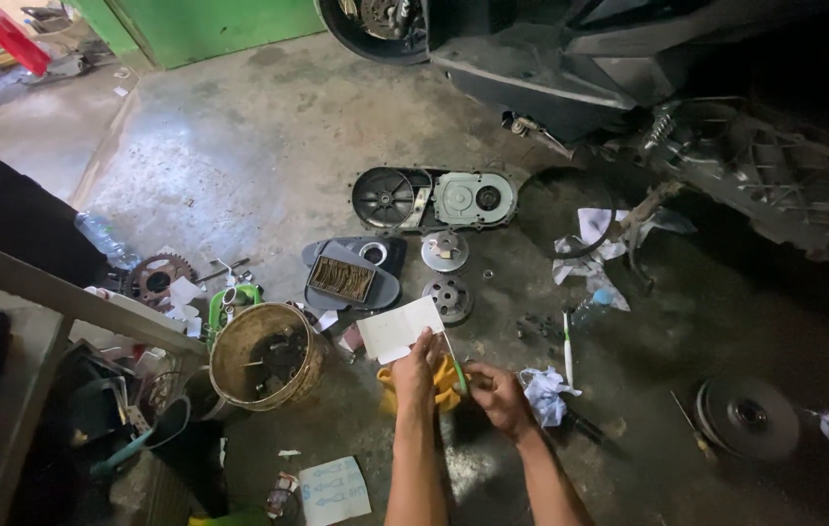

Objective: Repairing motorcycle CVT components by inspecting and cleaning rollers and pulleys

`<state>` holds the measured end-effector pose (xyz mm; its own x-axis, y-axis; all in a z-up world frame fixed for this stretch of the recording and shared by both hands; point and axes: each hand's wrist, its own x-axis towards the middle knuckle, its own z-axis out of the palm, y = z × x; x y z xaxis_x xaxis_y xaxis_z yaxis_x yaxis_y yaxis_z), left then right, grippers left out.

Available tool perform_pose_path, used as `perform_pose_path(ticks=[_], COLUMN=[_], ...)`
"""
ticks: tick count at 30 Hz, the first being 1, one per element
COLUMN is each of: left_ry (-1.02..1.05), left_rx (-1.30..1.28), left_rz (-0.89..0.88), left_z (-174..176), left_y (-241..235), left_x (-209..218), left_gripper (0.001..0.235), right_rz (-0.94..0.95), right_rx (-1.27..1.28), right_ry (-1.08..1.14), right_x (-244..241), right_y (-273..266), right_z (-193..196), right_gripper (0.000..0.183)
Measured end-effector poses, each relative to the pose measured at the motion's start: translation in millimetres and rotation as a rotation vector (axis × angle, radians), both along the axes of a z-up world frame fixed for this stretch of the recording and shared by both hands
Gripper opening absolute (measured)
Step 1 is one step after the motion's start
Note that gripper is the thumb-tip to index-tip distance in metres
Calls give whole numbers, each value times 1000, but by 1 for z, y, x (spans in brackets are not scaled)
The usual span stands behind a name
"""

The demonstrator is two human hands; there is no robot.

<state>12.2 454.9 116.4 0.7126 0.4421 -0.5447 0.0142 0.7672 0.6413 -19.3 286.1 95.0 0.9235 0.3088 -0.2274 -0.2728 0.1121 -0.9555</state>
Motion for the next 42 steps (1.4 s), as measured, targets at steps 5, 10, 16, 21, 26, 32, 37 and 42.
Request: perform_pose_path(ticks=[5,10,16,21,26,32,37,42], left_ry=[7,-2,-12,11,60,36,72,71], left_rx=[-8,-24,0,-5,-16,41,-27,-23], left_rz=[2,-18,-26,-48,-68,-80,-98,-96], left_z=[-6,6,8,4,5,-6,7,5], left_y=[1,1,0,0,1,1,-5,-4], left_x=[1,-3,-3,-3,-4,-6,-11,-10], left_gripper=[33,32,40,38,38,36,34,35], right_rz=[10,11,-61,-72,-41,-68,-71,-99], right_rx=[19,62,-80,-71,-54,39,-83,-87], right_ry=[-77,-3,13,-19,-33,-2,-61,-25], right_x=[2,-5,-6,-6,-7,-6,-5,-7], right_y=[-1,2,6,8,9,5,4,4], right_z=[-33,8,12,14,14,-17,3,1], right_gripper=[36,35,34,33,33,38,37,41])
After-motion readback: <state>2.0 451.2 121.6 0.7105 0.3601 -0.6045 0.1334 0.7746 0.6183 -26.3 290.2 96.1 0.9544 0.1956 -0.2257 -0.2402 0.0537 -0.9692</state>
